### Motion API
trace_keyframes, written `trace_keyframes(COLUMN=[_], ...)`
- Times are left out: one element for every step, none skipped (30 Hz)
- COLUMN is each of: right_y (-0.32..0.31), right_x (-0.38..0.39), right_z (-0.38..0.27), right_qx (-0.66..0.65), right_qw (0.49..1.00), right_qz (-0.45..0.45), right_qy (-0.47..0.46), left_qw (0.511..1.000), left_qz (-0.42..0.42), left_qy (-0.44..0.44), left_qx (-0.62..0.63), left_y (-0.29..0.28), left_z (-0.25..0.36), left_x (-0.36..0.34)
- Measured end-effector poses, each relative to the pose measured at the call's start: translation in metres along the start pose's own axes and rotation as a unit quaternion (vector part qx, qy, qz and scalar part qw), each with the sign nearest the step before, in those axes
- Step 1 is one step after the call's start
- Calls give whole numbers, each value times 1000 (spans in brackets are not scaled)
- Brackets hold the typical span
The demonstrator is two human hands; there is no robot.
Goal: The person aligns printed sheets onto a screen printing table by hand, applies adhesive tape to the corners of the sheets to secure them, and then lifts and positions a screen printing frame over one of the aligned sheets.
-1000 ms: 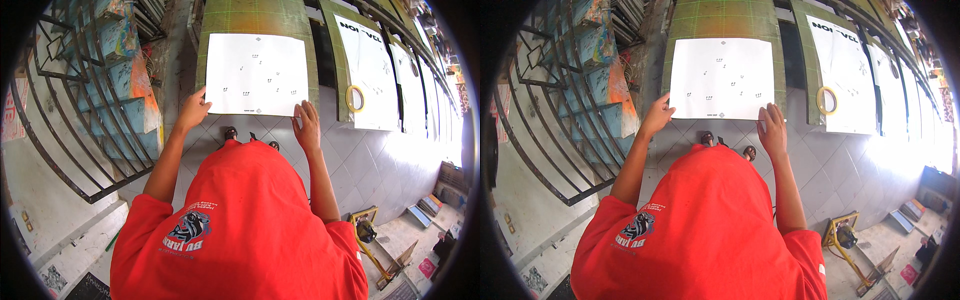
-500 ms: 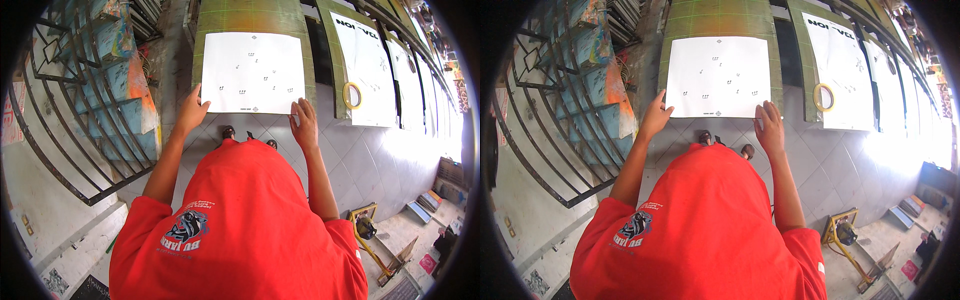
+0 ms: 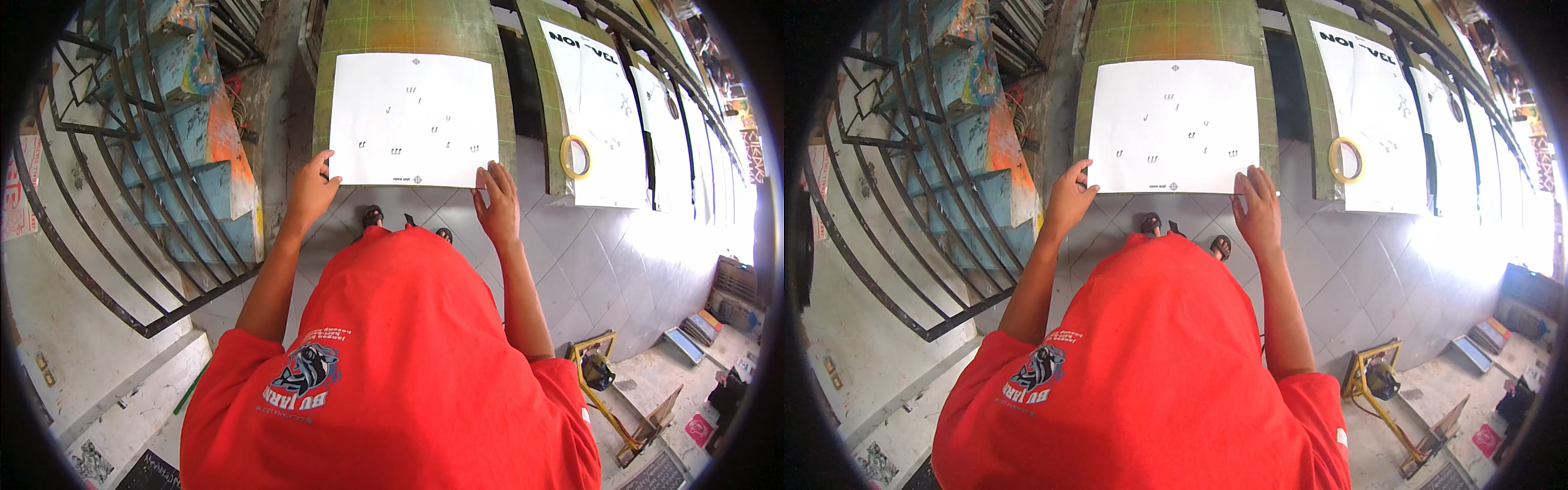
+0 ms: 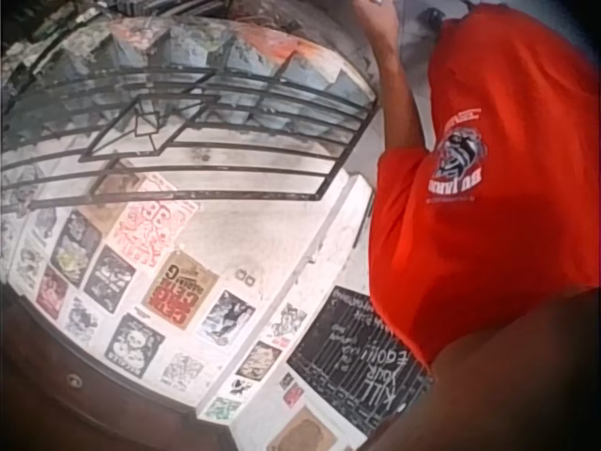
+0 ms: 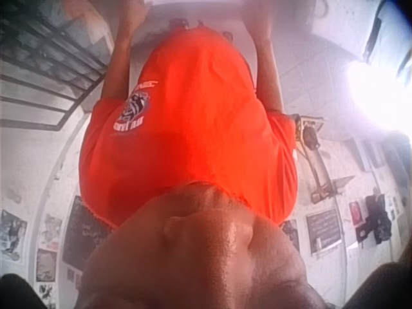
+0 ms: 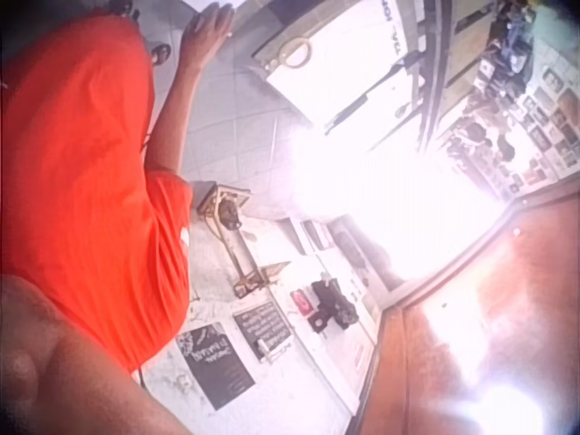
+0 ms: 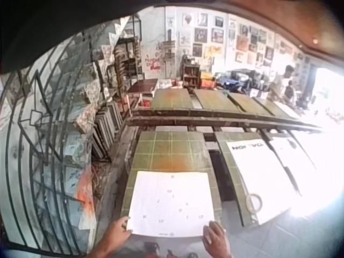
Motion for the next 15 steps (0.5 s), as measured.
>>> trace_keyframes(right_y=[0,-1,-2,-2,-2,-1,-1,0,0,-1,-1,-1,-2,-2,-1], right_x=[0,0,-1,-1,-1,-1,-1,0,0,0,-1,-1,-1,0,0], right_z=[-1,-2,-2,-2,-2,-2,-1,-1,-1,0,0,0,1,1,0], right_qx=[-3,-5,-7,-4,-1,2,0,-1,-2,-3,-5,-7,-7,-7,-4], right_qw=[1000,1000,1000,1000,1000,1000,1000,1000,1000,1000,1000,1000,1000,1000,1000], right_qz=[1,1,3,2,1,0,0,0,0,0,1,1,1,0,0], right_qy=[-2,-4,-7,-6,-5,-4,-4,-3,-2,-2,-2,-2,-2,-1,-2], left_qw=[1000,1000,1000,1000,1000,1000,1000,1000,999,999,999,999,999,1000,1000], left_qz=[-5,-10,-11,-12,-13,-13,-12,-12,-10,-9,-7,-8,-9,-9,-11], left_qy=[-2,-4,-3,-2,-2,0,2,3,5,7,9,6,3,0,-1], left_qx=[3,7,10,14,17,21,25,29,30,32,33,32,31,29,27], left_y=[1,2,2,3,4,4,4,5,5,5,4,4,4,3,4], left_z=[0,-1,-2,-4,-5,-6,-6,-7,-7,-7,-6,-6,-5,-3,-4], left_x=[0,1,0,0,0,0,0,0,0,0,0,0,0,1,1])
Point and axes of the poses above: each hand's wrist, its own x-axis away from the middle knuckle, its own y-axis out of the palm, z = x × y, the point moved 9 cm from there along -x, towards the middle knuckle, and after that the axes turned 5 degrees about -z, right-handed, at the moved point
